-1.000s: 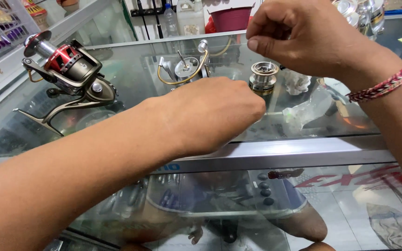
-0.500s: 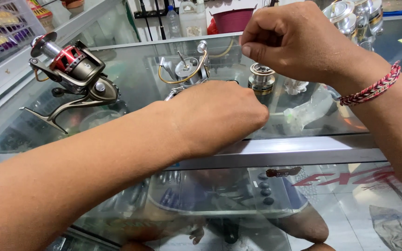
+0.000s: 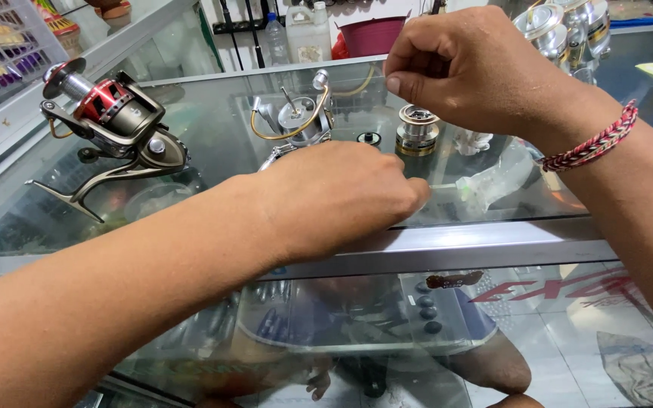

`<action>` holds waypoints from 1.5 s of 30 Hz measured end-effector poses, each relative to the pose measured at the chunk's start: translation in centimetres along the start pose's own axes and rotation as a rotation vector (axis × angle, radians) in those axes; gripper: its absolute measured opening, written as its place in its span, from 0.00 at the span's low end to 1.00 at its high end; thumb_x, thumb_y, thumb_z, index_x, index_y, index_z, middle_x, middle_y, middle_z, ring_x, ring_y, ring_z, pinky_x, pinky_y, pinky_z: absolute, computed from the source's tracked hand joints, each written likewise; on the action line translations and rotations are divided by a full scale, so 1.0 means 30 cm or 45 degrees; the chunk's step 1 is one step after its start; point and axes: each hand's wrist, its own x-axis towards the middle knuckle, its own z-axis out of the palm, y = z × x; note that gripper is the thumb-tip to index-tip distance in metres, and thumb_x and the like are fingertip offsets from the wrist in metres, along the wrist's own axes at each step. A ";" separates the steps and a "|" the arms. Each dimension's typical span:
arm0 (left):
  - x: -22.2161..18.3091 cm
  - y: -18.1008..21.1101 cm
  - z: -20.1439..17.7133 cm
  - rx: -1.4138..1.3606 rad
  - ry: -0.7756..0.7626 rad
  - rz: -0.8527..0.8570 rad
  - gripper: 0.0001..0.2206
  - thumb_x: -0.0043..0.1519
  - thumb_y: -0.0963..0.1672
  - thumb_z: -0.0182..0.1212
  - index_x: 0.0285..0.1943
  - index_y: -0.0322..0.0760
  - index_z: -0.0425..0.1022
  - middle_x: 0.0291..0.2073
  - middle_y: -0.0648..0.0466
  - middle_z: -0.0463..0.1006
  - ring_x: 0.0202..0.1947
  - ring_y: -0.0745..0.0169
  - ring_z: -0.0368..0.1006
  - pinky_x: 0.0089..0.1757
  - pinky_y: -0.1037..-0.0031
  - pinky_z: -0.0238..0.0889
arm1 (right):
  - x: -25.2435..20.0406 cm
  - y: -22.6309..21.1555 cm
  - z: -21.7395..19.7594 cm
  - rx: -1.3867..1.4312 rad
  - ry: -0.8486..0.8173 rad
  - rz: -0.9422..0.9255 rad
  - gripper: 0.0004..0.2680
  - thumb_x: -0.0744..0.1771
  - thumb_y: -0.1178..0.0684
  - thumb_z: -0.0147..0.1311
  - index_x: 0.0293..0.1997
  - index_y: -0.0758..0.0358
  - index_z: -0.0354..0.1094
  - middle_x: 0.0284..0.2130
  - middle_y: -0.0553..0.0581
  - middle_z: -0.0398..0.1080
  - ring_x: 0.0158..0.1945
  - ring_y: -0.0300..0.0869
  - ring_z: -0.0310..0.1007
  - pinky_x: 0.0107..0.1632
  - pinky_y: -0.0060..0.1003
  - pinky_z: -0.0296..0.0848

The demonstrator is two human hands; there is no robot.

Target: Reassembling a spinning fishing reel by installing the rotor, spool, and handle onto the reel body.

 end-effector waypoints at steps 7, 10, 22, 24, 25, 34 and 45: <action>-0.006 -0.016 0.025 0.014 0.033 0.026 0.05 0.66 0.41 0.49 0.41 0.34 0.70 0.27 0.44 0.77 0.25 0.36 0.77 0.22 0.48 0.66 | -0.001 0.001 0.000 -0.023 -0.017 -0.008 0.02 0.71 0.60 0.61 0.42 0.66 0.74 0.28 0.57 0.72 0.29 0.41 0.67 0.31 0.37 0.64; -0.004 -0.024 0.046 0.021 0.074 0.056 0.04 0.65 0.40 0.49 0.41 0.35 0.70 0.27 0.44 0.76 0.25 0.37 0.77 0.23 0.48 0.66 | -0.001 -0.001 0.001 0.001 -0.019 0.026 0.02 0.71 0.61 0.61 0.42 0.65 0.74 0.27 0.55 0.71 0.29 0.39 0.66 0.31 0.36 0.63; -0.004 -0.018 0.047 -0.021 0.050 -0.011 0.08 0.57 0.38 0.52 0.39 0.35 0.77 0.33 0.44 0.76 0.29 0.37 0.78 0.28 0.48 0.71 | 0.006 -0.029 0.012 0.082 -0.134 0.213 0.01 0.68 0.59 0.60 0.38 0.61 0.74 0.25 0.51 0.71 0.28 0.36 0.64 0.32 0.34 0.63; -0.007 -0.010 0.034 -0.051 -0.001 -0.042 0.07 0.53 0.37 0.53 0.34 0.34 0.79 0.31 0.42 0.77 0.29 0.32 0.77 0.25 0.45 0.70 | 0.012 -0.034 0.009 0.089 -0.129 0.221 0.01 0.69 0.59 0.59 0.38 0.60 0.74 0.24 0.51 0.71 0.27 0.36 0.63 0.31 0.34 0.62; -0.009 -0.007 0.033 -0.047 0.001 -0.047 0.07 0.53 0.37 0.53 0.34 0.34 0.79 0.31 0.42 0.77 0.29 0.32 0.77 0.25 0.45 0.70 | 0.013 -0.037 0.008 0.087 -0.127 0.215 0.01 0.69 0.59 0.59 0.38 0.60 0.74 0.24 0.51 0.71 0.27 0.36 0.63 0.31 0.34 0.62; -0.015 -0.011 0.055 -0.075 0.103 0.011 0.07 0.54 0.36 0.53 0.31 0.36 0.77 0.31 0.45 0.76 0.30 0.37 0.75 0.29 0.48 0.67 | 0.025 -0.047 0.004 0.043 -0.146 0.280 0.02 0.68 0.56 0.61 0.39 0.61 0.76 0.28 0.53 0.76 0.29 0.38 0.70 0.32 0.37 0.68; -0.148 -0.160 -0.035 -0.048 0.953 0.146 0.11 0.54 0.29 0.56 0.39 0.29 0.67 0.29 0.45 0.72 0.28 0.45 0.70 0.24 0.57 0.59 | 0.031 -0.046 0.011 -0.027 -0.162 0.387 0.02 0.66 0.59 0.58 0.40 0.59 0.75 0.27 0.52 0.76 0.30 0.38 0.70 0.34 0.37 0.66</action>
